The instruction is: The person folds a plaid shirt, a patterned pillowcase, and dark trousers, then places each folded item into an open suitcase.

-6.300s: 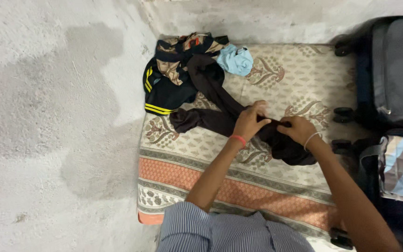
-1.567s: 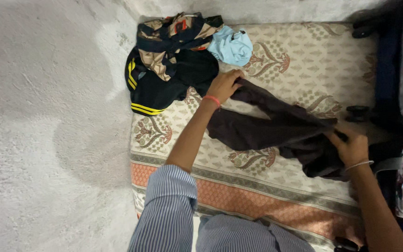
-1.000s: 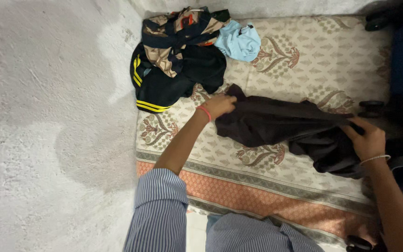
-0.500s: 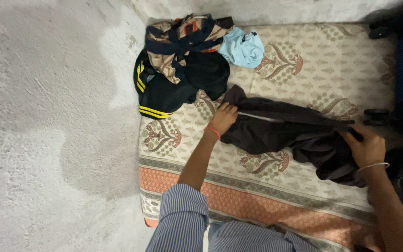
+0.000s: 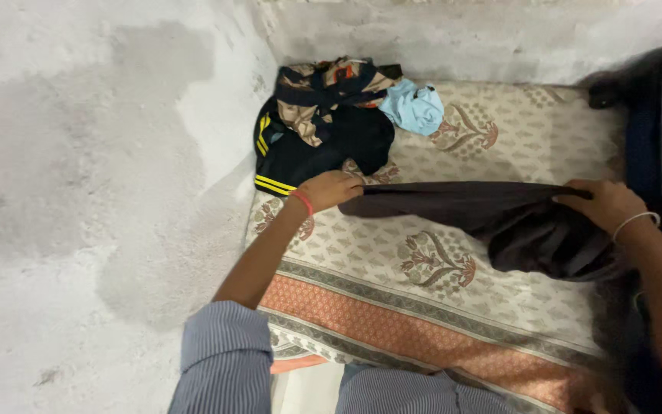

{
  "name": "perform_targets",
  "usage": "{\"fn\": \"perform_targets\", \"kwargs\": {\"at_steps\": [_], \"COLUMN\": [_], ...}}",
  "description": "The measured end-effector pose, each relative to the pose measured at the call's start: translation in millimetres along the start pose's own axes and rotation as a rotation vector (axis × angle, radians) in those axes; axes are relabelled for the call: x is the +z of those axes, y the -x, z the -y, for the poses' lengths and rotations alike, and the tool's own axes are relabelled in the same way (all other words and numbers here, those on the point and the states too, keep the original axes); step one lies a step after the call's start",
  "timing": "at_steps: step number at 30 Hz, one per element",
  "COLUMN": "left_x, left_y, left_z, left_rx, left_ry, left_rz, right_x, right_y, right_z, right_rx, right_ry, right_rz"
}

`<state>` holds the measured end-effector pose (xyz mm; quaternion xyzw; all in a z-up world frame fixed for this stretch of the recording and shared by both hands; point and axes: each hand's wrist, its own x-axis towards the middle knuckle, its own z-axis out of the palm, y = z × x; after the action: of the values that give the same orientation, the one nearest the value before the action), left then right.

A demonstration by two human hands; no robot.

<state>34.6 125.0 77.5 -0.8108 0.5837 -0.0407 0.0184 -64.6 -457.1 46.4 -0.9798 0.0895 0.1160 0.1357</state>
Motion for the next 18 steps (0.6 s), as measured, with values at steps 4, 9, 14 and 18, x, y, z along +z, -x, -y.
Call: {"fn": "perform_targets", "kwargs": {"at_steps": [4,9,14,18], "left_x": [-22,-37,-40,-24], "left_y": [29,56,60,52], "left_z": [-8,-13,2,34], "left_rx": [0.026,-0.053,-0.441,-1.166], "left_ry": [-0.141,-0.18,-0.497,-0.063], "left_rz": [0.006,-0.012,-0.301,-0.021], "right_x": [-13,5,-12,-10], "right_y": [3,1,38,91], "right_z": [13,19,90,157], "right_rx": [-0.099,-0.288,-0.218,-0.222], "right_ry": [0.108,0.111,0.208,0.209], "right_rz": [0.009,0.013,-0.081,-0.299]}}
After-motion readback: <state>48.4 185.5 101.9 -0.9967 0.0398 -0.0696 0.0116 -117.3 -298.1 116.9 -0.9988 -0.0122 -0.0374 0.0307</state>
